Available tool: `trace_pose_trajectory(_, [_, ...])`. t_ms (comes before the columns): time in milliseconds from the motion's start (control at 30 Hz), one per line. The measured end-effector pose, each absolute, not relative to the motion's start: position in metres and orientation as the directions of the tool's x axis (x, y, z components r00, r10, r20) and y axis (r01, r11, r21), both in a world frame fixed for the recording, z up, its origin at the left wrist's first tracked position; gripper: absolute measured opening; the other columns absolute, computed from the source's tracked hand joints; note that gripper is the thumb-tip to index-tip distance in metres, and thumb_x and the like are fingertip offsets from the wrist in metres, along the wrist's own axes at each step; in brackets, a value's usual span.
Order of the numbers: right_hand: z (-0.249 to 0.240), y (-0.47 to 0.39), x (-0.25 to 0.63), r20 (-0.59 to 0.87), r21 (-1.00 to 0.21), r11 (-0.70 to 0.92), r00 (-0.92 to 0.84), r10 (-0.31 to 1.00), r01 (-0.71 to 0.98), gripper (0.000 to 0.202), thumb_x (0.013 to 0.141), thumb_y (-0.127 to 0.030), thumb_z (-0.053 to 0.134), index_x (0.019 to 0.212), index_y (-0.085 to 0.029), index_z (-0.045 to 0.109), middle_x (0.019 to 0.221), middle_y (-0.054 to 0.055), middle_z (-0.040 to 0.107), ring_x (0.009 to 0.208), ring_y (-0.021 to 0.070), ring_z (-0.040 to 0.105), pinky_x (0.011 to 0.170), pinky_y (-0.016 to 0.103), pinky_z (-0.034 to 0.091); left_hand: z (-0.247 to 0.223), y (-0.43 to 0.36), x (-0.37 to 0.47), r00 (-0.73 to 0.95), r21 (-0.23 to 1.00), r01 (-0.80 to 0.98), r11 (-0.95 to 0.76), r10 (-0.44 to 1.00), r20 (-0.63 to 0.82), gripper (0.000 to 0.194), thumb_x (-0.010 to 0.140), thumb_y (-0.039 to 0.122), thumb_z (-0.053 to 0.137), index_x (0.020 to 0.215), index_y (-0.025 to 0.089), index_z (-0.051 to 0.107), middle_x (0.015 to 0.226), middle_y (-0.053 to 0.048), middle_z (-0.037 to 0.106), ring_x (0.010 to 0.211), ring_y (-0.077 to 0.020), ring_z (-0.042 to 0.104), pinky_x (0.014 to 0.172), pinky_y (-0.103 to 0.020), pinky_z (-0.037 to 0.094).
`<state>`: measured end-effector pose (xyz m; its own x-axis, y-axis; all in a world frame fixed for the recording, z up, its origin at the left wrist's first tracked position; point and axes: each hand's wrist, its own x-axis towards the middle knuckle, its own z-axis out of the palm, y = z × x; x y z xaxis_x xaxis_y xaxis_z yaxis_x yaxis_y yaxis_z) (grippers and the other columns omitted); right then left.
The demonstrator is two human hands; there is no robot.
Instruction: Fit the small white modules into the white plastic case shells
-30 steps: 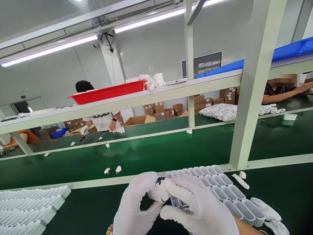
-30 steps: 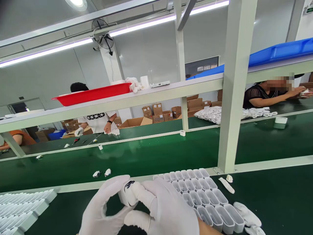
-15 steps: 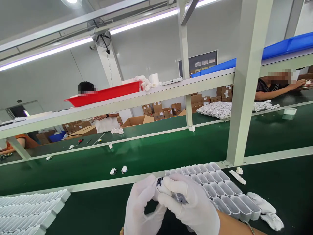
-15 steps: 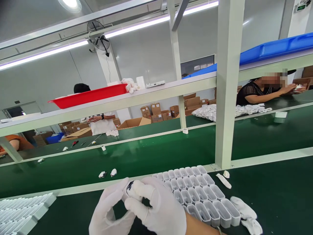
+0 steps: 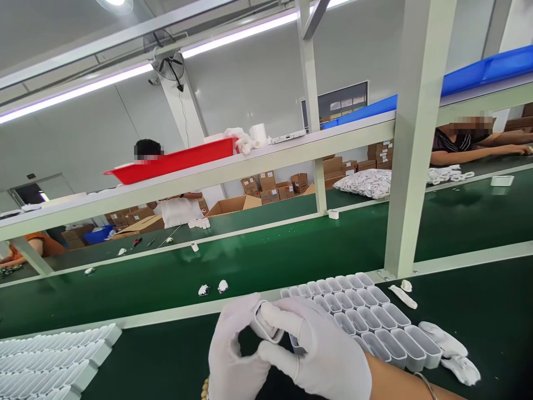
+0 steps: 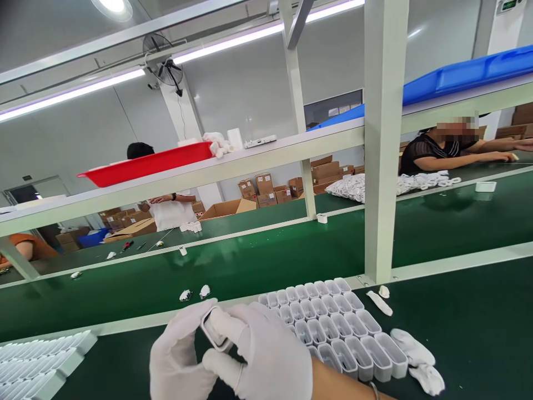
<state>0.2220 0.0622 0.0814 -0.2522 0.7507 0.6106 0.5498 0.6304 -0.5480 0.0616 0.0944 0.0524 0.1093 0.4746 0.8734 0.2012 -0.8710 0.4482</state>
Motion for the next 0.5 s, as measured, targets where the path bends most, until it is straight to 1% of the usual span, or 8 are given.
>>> trace_pose_trajectory(67, [0.084,0.063,0.225,0.578,-0.540,0.586,-0.240,0.780,0.605,0.031,0.077,-0.021,0.066,0.107,-0.028,0.063,0.077,-0.003,0.063,0.070,0.0176,0.060,0.064,0.030,0.047,0.053,0.097,0.067,0.118,0.536,0.188,-0.823,0.561,0.819,0.037,0.072,0.016,0.080,0.106,0.022,0.067,0.104,-0.009,0.073,0.093,-0.0264,0.071,0.078,-0.039,0.063])
trace_pose_trajectory(133, [0.088,0.065,0.229,0.526,-0.529,0.576,-0.292,0.799,0.623,0.047,0.078,-0.024,0.067,0.124,-0.028,0.058,0.076,-0.002,0.063,0.067,0.0184,0.059,0.061,0.030,0.046,0.052,0.101,0.072,0.153,0.622,0.172,-0.764,0.644,0.749,0.037,0.074,0.020,0.079,0.108,0.020,0.065,0.101,-0.011,0.073,0.090,-0.0265,0.072,0.077,-0.038,0.063])
trace_pose_trajectory(200, [0.093,0.070,0.236,0.452,-0.554,0.542,-0.319,0.833,0.632,0.049,0.077,-0.029,0.069,0.124,-0.027,0.058,0.079,-0.002,0.065,0.068,0.0189,0.061,0.059,0.030,0.046,0.050,0.106,0.075,0.163,0.688,0.143,-0.711,0.703,0.693,0.048,0.074,0.022,0.078,0.119,0.018,0.059,0.104,-0.012,0.071,0.089,-0.0259,0.073,0.076,-0.038,0.063])
trace_pose_trajectory(267, [0.099,0.081,0.246,0.360,-0.628,0.424,-0.239,0.902,0.653,0.043,0.076,-0.034,0.071,0.118,-0.027,0.062,0.085,-0.001,0.068,0.073,0.0187,0.063,0.063,0.030,0.048,0.049,0.113,0.076,0.164,0.731,0.162,-0.663,0.749,0.642,0.056,0.075,0.021,0.075,0.127,0.019,0.053,0.111,-0.012,0.069,0.091,-0.0246,0.072,0.078,-0.039,0.062])
trace_pose_trajectory(300, [0.101,0.090,0.253,0.306,-0.660,0.340,-0.173,0.936,0.670,0.044,0.076,-0.036,0.072,0.118,-0.028,0.061,0.089,-0.002,0.069,0.077,0.0182,0.064,0.067,0.031,0.050,0.048,0.116,0.076,0.184,0.743,0.219,-0.633,0.774,0.605,0.054,0.076,0.019,0.073,0.126,0.020,0.054,0.114,-0.011,0.067,0.091,-0.0235,0.071,0.078,-0.039,0.062])
trace_pose_trajectory(333, [0.102,0.102,0.261,0.257,-0.674,0.262,-0.113,0.960,0.691,0.047,0.077,-0.037,0.072,0.121,-0.027,0.060,0.093,-0.001,0.070,0.080,0.0176,0.065,0.073,0.032,0.051,0.047,0.120,0.075,0.222,0.743,0.304,-0.597,0.803,0.554,0.048,0.075,0.017,0.072,0.120,0.021,0.058,0.114,-0.010,0.067,0.089,-0.0225,0.071,0.078,-0.038,0.061])
trace_pose_trajectory(400, [0.100,0.131,0.277,0.153,-0.643,0.135,-0.046,0.987,0.754,0.046,0.080,-0.037,0.072,0.122,-0.025,0.059,0.097,0.000,0.070,0.085,0.0167,0.065,0.081,0.033,0.051,0.041,0.125,0.075,0.341,0.708,0.479,-0.519,0.853,0.395,0.034,0.073,0.014,0.070,0.106,0.021,0.066,0.106,-0.007,0.068,0.082,-0.0213,0.070,0.076,-0.036,0.060])
trace_pose_trajectory(500, [0.086,0.177,0.298,0.035,-0.562,0.012,0.009,0.999,0.827,0.030,0.087,-0.036,0.067,0.111,-0.017,0.062,0.098,0.004,0.069,0.084,0.0179,0.065,0.079,0.037,0.053,0.027,0.126,0.079,0.510,0.603,0.652,-0.459,0.854,0.099,0.035,0.067,0.018,0.076,0.101,0.024,0.070,0.097,-0.004,0.069,0.083,-0.0240,0.068,0.076,-0.036,0.057])
